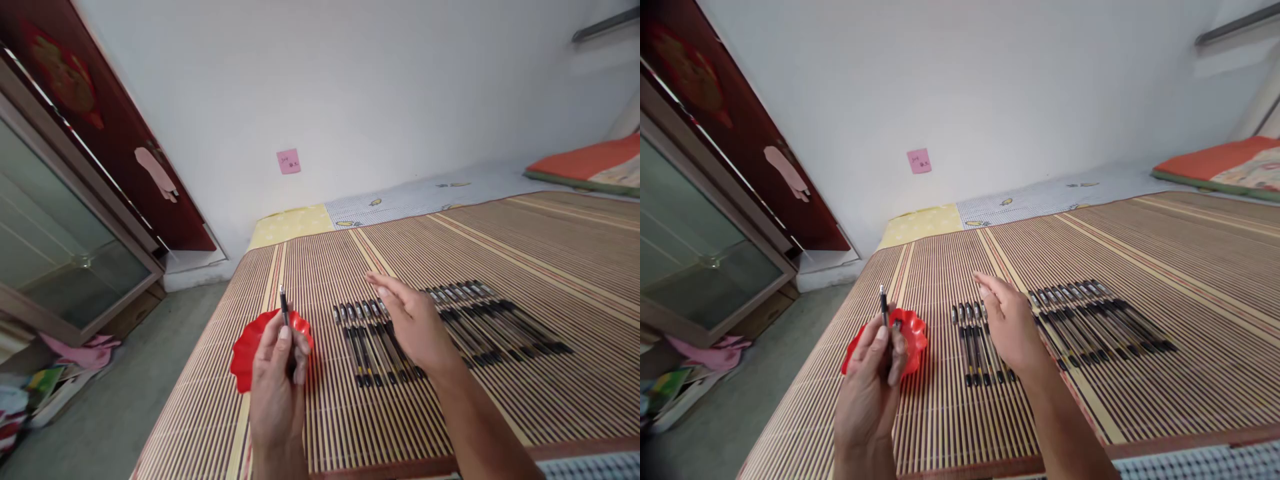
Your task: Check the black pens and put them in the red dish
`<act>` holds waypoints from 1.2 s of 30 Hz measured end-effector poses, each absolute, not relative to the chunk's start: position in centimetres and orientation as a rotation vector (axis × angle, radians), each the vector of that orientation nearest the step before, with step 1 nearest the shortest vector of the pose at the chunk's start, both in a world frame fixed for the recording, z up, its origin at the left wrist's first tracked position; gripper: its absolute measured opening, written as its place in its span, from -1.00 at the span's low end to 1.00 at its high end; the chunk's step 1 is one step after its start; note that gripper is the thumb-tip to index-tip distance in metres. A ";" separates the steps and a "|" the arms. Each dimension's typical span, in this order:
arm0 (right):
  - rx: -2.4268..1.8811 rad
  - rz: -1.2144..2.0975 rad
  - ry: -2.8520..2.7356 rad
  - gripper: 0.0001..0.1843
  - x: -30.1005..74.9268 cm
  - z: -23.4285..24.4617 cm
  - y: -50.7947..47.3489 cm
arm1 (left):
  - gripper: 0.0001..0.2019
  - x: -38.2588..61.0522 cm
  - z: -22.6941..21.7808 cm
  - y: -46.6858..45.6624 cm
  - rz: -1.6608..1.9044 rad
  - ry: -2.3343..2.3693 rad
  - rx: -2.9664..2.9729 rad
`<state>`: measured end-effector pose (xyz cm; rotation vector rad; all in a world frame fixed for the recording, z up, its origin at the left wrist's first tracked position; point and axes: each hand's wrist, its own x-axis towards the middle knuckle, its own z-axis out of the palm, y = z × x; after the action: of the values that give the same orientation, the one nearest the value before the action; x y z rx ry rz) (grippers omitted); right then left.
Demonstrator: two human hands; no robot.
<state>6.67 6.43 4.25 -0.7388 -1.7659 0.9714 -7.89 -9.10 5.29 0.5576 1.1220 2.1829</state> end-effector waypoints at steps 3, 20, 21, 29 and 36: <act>-0.778 0.787 -1.985 -0.55 5.7 3.7 7.2 | -0.82 -8.9 5.4 -9.8 2.210 1.122 0.521; -1.294 0.415 -2.788 -0.80 -5.0 0.8 7.9 | -0.72 -10.7 4.6 -10.2 2.254 1.039 0.498; -1.297 0.421 -2.787 -0.81 -5.1 0.6 7.8 | -0.72 -10.7 4.6 -10.1 2.253 1.038 0.502; -1.252 0.577 -2.680 -0.70 -6.1 -0.2 7.2 | -0.68 -10.3 4.3 -9.8 2.227 1.053 0.486; -0.928 0.983 -2.437 -0.79 -1.6 1.8 6.9 | -0.63 -10.3 3.5 -9.2 2.077 1.217 0.632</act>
<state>-1.64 6.86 1.81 -0.9279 -2.4368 0.9826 -10.30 -9.21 3.52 0.6317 1.2166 2.0768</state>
